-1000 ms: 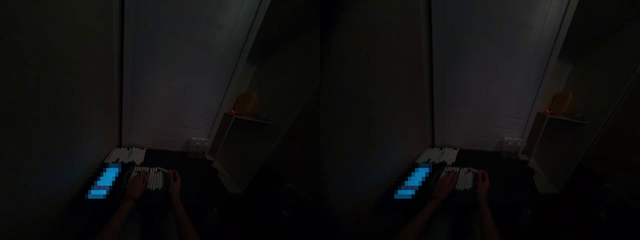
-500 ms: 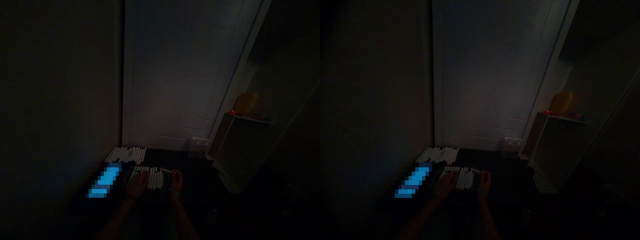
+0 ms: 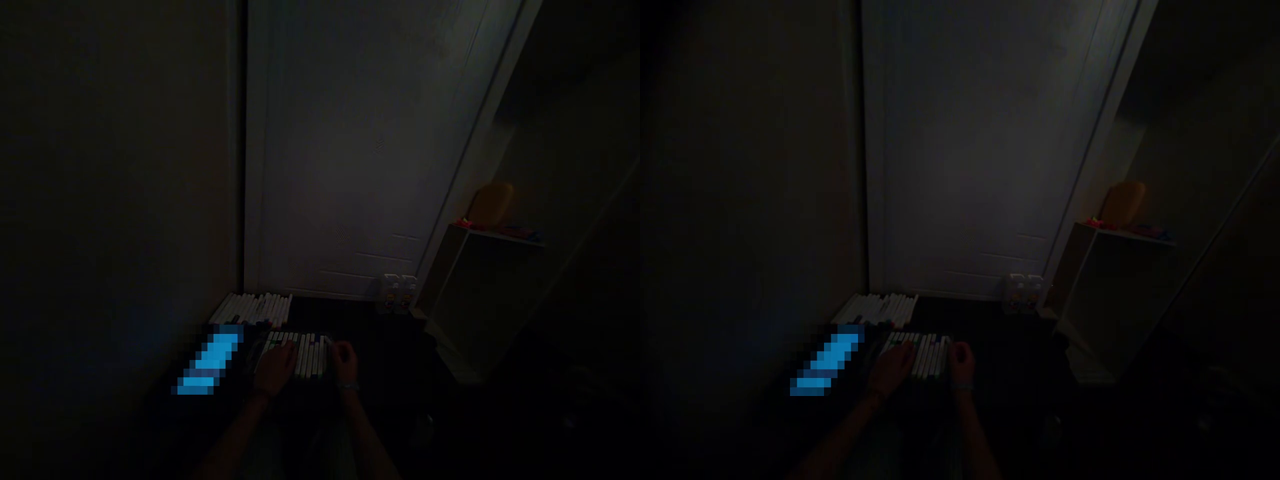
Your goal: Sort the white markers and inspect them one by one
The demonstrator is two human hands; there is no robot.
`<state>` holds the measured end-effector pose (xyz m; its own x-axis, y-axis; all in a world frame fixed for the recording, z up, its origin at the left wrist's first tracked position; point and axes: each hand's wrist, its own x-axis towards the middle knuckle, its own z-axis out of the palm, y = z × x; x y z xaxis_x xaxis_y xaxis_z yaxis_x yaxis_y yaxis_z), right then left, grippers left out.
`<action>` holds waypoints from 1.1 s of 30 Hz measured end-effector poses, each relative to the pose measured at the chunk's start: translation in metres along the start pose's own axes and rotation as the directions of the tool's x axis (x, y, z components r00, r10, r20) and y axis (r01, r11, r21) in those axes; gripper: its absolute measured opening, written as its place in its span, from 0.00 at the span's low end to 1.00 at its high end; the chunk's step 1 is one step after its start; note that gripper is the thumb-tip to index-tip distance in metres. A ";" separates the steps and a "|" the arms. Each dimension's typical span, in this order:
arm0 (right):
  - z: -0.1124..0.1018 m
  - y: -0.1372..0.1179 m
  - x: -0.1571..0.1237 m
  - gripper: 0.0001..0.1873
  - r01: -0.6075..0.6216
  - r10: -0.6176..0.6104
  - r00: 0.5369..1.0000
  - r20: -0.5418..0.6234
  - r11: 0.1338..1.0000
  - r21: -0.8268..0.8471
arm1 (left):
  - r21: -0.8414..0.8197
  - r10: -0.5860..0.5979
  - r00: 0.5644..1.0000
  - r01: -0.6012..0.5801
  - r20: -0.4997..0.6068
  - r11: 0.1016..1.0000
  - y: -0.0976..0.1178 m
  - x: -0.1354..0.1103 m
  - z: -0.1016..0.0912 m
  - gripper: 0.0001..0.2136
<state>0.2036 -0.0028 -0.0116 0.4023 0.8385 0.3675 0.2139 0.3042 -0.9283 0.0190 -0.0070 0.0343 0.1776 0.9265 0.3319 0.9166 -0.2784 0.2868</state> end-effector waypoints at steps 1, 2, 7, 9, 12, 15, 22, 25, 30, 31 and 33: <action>0.001 -0.002 -0.002 0.15 0.041 -0.038 0.998 0.048 0.997 -0.058 | 0.007 0.000 1.000 0.000 -0.006 1.000 -0.001 0.000 0.002 0.13; 0.001 -0.005 -0.005 0.13 0.094 -0.083 0.992 0.091 0.988 -0.126 | 0.015 0.000 1.000 0.001 -0.012 1.000 -0.001 0.001 0.004 0.13; 0.002 -0.017 -0.013 0.06 0.285 -0.212 0.953 0.218 0.870 -0.403 | 0.053 -0.008 1.000 0.009 -0.028 0.999 -0.005 0.003 0.013 0.14; 0.003 -0.016 -0.013 0.06 0.293 -0.214 0.952 0.219 0.844 -0.449 | 0.059 0.003 0.999 -0.001 -0.036 0.998 -0.006 0.003 0.015 0.14; 0.005 -0.010 -0.012 0.07 0.272 -0.210 0.961 0.178 0.823 -0.499 | 0.057 0.016 0.999 -0.014 -0.041 0.998 -0.007 0.003 0.016 0.14; 0.004 -0.003 -0.009 0.09 0.231 -0.191 0.973 0.129 0.815 -0.532 | 0.056 0.008 0.999 -0.006 -0.035 0.998 -0.006 0.003 0.015 0.14; -0.003 -0.001 -0.003 0.11 0.111 -0.164 0.985 -0.055 0.846 -0.522 | 0.071 0.015 0.999 -0.012 -0.035 0.997 -0.005 0.002 0.011 0.13; -0.003 -0.005 -0.003 0.15 0.145 -0.201 0.978 -0.047 0.832 -0.535 | 0.060 0.036 0.998 -0.034 -0.043 0.998 -0.006 0.002 0.011 0.13; 0.002 -0.006 -0.005 0.16 0.223 -0.238 0.970 0.045 0.805 -0.550 | 0.051 0.023 1.000 -0.022 -0.020 0.998 -0.005 0.002 0.010 0.14; 0.003 -0.006 -0.006 0.15 0.226 -0.235 0.970 0.055 0.803 -0.551 | 0.050 0.020 1.000 -0.019 -0.018 0.999 -0.005 0.002 0.010 0.14; 0.004 -0.005 -0.005 0.13 0.214 -0.209 0.975 0.073 0.802 -0.558 | 0.048 0.019 1.000 -0.018 -0.021 0.999 -0.005 0.002 0.010 0.14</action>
<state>0.1970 -0.0071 -0.0093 0.2825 0.7870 0.5484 0.7541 0.1712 -0.6341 0.0185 -0.0008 0.0242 0.1875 0.9153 0.3564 0.9294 -0.2827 0.2371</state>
